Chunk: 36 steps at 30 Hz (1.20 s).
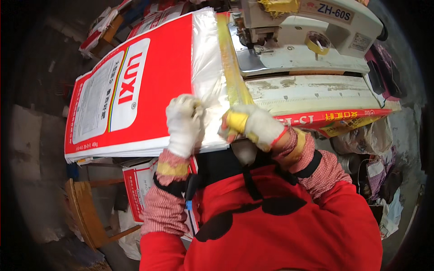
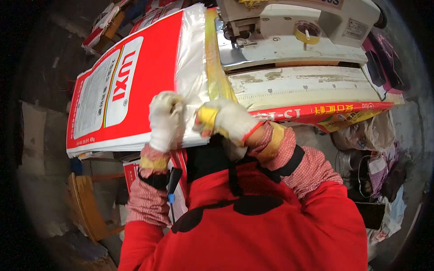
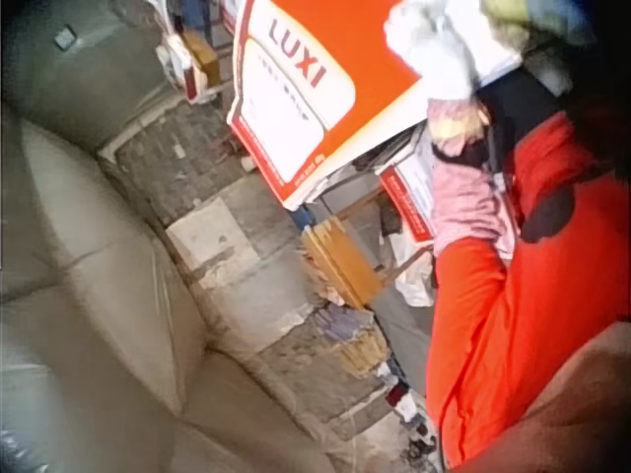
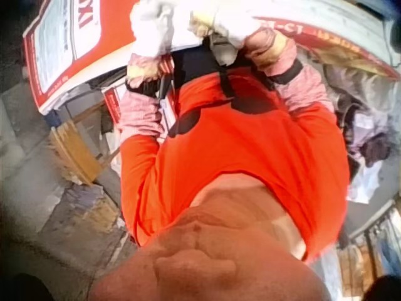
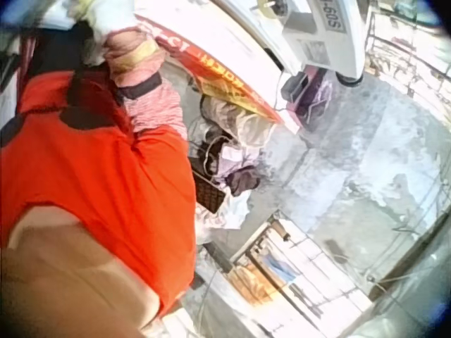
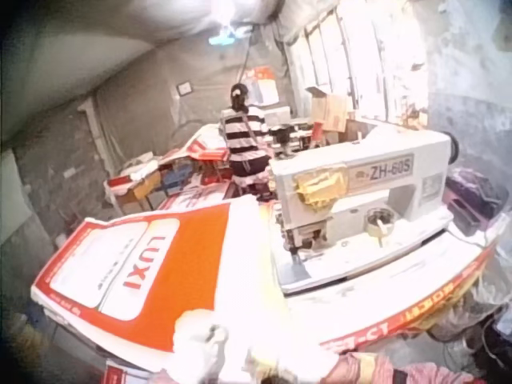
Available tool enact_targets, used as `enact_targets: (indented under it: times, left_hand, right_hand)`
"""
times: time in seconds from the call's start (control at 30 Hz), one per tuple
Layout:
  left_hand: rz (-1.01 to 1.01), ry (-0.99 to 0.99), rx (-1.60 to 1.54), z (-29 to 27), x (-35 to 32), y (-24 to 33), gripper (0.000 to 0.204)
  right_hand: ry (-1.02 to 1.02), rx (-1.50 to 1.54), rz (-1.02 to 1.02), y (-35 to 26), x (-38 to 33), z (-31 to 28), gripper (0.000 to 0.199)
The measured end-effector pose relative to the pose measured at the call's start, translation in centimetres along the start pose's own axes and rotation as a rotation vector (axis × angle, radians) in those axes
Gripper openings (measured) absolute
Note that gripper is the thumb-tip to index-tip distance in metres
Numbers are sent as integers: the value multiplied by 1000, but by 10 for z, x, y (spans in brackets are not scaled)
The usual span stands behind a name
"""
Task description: Folding the top edge of large plastic fertilizer bags and sewing them shut using an industrial sewing machine.
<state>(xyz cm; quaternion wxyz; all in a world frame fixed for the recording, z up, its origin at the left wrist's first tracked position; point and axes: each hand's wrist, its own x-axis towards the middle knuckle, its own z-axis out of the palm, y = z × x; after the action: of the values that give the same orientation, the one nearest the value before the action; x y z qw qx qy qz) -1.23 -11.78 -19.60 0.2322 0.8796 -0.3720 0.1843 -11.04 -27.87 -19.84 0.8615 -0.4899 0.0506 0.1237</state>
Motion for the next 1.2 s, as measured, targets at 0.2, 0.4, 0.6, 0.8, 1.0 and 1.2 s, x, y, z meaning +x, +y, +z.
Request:
enact_targets:
  times: [0.2,0.4,0.6,0.8,1.0,1.2]
  left_hand:
    - [134,-38,82,-29,-8,29,10]
    - [430,-199,216,-36,-8,26,25]
    - [-281,-66,-221,-19,18,0,36]
    - [-559,111,-836,-71,35,-37,18]
    - [-432,298,-712,-92,18,-41,11]
    - [-401,188,-658,-123,-14,3,6]
  right_hand:
    - [234,253,125,-22,44,-20,31]
    - [212,78,195,-19,101,-25,26]
    - [308,-1005,-294,-34,103,9,44]
    - [328,-1101,-87,-52,98,0,32]
    - [58,-1679,-264,-38,103,60,23]
    - [-1131,-1103,-993,42,120,88,21]
